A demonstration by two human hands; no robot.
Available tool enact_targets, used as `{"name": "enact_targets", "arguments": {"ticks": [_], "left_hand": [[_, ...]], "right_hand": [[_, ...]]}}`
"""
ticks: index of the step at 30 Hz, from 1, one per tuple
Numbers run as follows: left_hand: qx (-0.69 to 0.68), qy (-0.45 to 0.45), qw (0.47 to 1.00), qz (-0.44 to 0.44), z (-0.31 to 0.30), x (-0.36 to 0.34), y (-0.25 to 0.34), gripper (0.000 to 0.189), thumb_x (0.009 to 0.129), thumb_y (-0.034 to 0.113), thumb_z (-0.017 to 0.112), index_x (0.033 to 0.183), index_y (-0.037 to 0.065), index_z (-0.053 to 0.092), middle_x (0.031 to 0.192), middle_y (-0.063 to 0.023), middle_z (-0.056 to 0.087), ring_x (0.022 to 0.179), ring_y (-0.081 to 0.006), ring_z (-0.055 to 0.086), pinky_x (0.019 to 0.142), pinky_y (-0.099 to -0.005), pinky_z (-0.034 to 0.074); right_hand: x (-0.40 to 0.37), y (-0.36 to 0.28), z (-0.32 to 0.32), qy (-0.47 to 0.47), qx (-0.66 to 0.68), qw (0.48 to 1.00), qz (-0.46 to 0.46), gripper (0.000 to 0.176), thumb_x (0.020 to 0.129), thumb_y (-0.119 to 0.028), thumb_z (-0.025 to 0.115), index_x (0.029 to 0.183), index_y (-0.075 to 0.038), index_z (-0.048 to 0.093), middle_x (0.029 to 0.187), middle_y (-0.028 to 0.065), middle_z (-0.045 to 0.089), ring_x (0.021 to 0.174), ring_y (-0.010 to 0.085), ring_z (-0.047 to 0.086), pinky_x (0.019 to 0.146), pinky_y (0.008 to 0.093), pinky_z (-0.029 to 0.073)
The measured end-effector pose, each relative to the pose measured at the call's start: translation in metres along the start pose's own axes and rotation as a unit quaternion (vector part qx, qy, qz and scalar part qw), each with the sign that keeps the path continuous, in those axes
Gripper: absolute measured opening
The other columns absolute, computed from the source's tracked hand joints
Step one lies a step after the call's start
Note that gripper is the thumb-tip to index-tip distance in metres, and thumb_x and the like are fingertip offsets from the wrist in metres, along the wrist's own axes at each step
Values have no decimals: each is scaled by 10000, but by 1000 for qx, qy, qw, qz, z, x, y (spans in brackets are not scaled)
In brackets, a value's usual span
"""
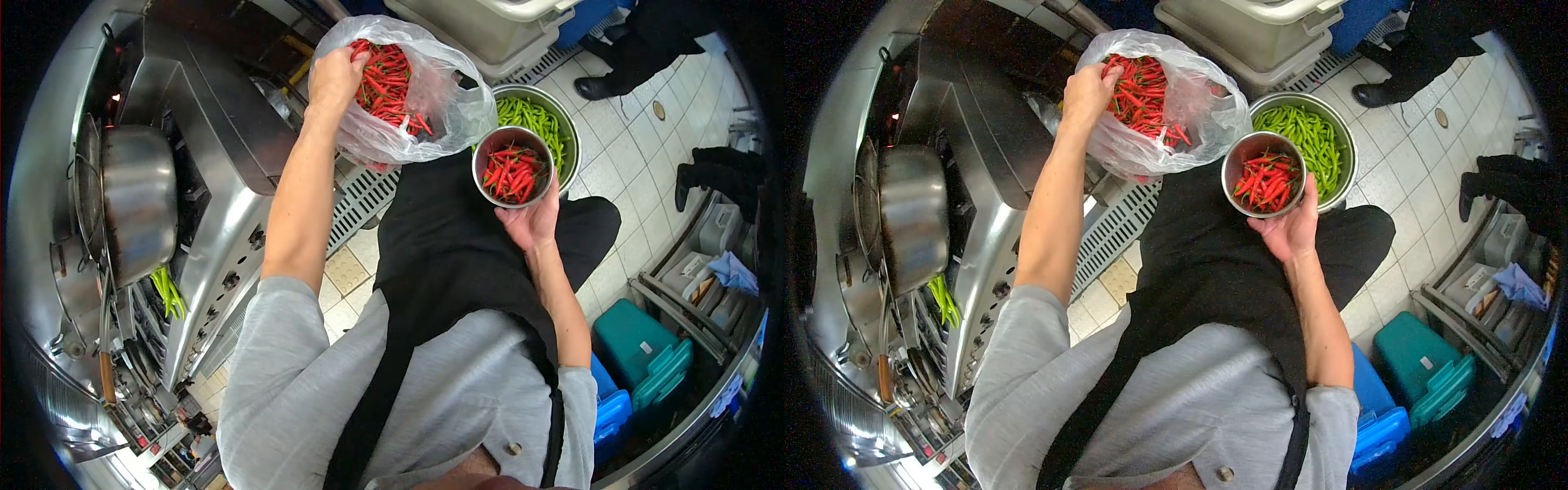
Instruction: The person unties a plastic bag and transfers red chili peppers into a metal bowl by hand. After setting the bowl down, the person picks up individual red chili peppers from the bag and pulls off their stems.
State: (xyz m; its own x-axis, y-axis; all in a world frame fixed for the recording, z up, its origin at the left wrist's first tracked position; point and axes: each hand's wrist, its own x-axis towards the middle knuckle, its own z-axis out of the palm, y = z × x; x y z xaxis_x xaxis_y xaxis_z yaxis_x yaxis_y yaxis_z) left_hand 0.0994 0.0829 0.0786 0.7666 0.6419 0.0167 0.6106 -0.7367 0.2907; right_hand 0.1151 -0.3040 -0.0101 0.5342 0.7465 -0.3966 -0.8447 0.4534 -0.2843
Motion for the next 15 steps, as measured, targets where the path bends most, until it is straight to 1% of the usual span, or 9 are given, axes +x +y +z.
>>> {"name": "enact_targets", "arguments": {"ticks": [2,5,6,7,9,10,11,13,15], "left_hand": [[-18,56,998,12,-8,-9,10,423,936,467,643,1070,79,746,928,-249,709,917,-438,690,809,-483,545],[-45,91,993,57,-21,-25,25,424,932,471,653,1046,74,747,911,-241,708,902,-423,695,780,-461,545],[-57,90,992,64,-27,-30,31,420,926,460,672,1033,61,747,875,-231,709,875,-410,701,750,-437,544],[-84,105,988,73,-31,-38,40,397,931,423,686,1029,43,745,839,-217,714,810,-377,717,731,-416,543],[-137,101,982,86,-43,-55,62,361,930,374,709,1020,26,745,807,-197,718,751,-311,721,711,-369,541],[-175,79,978,81,-53,-67,78,284,947,308,708,1031,40,752,836,-175,731,737,-253,711,698,-321,533],[-177,78,978,83,-56,-78,90,284,947,308,708,1031,40,752,836,-175,731,737,-253,711,698,-321,533],[-236,-18,952,192,-55,-99,111,204,946,244,702,1017,60,754,881,-152,736,769,-256,717,703,-316,545],[-168,-49,922,344,-36,-115,124,131,922,187,694,979,78,740,905,-134,727,811,-292,717,711,-372,565]], "right_hand": [[0,0,1,3,-5,1000,5,800,963,-721,386,1483,-115,422,1356,163,605,1026,329,712,650,435,661],[3,2,-4,-9,24,1000,10,795,958,-728,389,1487,-135,423,1376,153,592,1054,331,699,666,450,656],[2,3,-1,5,26,1000,11,792,952,-737,392,1485,-152,427,1391,141,581,1076,325,687,674,454,650],[3,3,-6,7,6,1000,19,798,948,-747,392,1481,-155,431,1396,134,577,1081,314,685,677,449,647],[4,2,-2,29,1,999,25,796,948,-748,393,1477,-155,433,1382,131,587,1079,311,686,668,446,647],[5,4,-3,-8,12,1000,26,798,947,-748,396,1476,-151,434,1371,135,596,1080,312,688,665,447,652],[6,4,-4,-6,12,1000,23,798,947,-748,396,1476,-151,434,1371,135,596,1080,312,688,665,447,652],[7,6,-4,-10,29,999,36,800,948,-745,397,1473,-142,436,1362,142,603,1073,315,693,659,447,657],[8,6,-1,-10,29,999,38,803,948,-745,397,1473,-137,437,1360,146,606,1063,314,698,658,446,659]]}}
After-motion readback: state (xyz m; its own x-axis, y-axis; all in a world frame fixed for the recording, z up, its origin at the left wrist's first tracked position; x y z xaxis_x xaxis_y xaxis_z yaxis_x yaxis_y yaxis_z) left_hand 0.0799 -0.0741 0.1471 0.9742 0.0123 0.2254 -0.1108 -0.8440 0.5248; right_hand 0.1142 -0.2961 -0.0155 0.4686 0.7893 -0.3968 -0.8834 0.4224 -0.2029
